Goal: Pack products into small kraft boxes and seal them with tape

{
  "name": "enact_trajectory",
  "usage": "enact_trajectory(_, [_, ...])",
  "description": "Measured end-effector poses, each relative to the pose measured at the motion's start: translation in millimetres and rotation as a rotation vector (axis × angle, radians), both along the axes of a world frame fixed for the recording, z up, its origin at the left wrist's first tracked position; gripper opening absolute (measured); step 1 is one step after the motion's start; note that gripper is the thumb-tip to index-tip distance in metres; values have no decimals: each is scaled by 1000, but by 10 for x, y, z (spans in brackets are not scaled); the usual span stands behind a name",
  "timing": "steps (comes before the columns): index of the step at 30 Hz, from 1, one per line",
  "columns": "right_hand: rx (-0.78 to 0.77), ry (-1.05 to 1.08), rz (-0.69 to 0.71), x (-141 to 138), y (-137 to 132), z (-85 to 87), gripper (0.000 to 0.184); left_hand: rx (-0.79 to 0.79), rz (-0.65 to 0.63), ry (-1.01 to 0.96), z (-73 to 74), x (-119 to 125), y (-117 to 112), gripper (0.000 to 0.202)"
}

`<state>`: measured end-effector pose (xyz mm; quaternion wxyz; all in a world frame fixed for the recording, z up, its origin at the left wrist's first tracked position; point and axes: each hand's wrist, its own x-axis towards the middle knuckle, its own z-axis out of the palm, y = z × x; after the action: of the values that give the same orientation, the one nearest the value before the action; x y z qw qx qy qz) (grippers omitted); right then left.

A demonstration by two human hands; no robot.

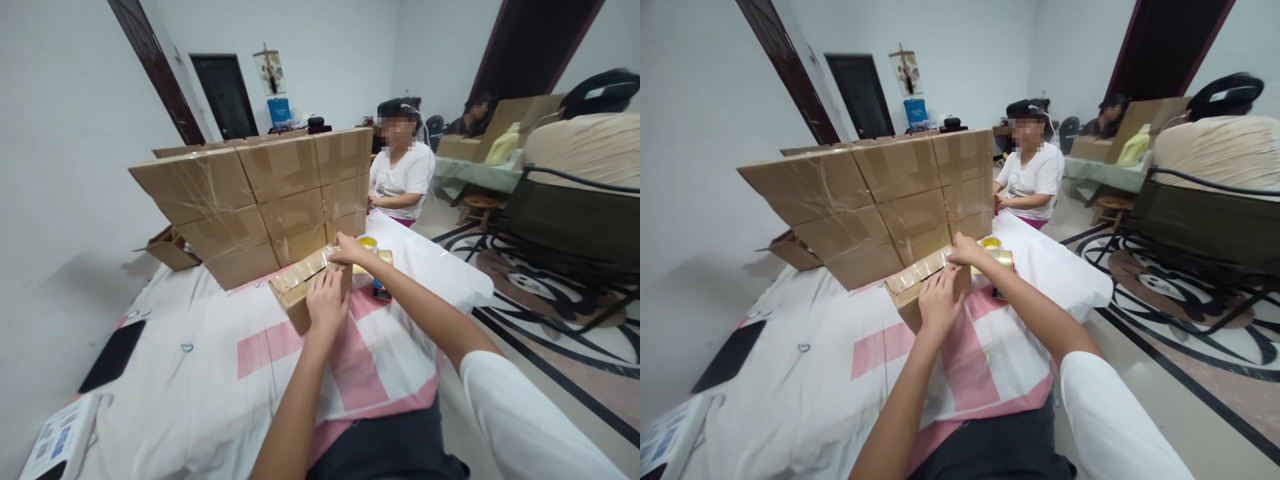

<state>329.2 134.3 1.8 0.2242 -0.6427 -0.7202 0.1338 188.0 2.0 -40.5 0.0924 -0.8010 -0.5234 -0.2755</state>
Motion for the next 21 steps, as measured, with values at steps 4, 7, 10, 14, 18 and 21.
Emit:
enact_trajectory(4, [-113,54,32,134,24,-32,38,-30,65,-21,104,76,56,59])
enact_trajectory(7, [-175,90,67,203,22,-68,34,-44,77,-8,162,122,115,49])
enact_trajectory(10, [-170,99,80,213,33,-100,36,-47,73,4,160,126,147,38])
enact_trajectory(14, [-69,65,31,191,129,-95,42,-50,56,11,128,94,163,41])
enact_trajectory(18, [81,4,-118,385,372,10,29,-64,38,4,134,10,135,39])
enact_trajectory(21, [100,-57,-156,752,580,85,20,-35,3,19,135,-139,77,36])
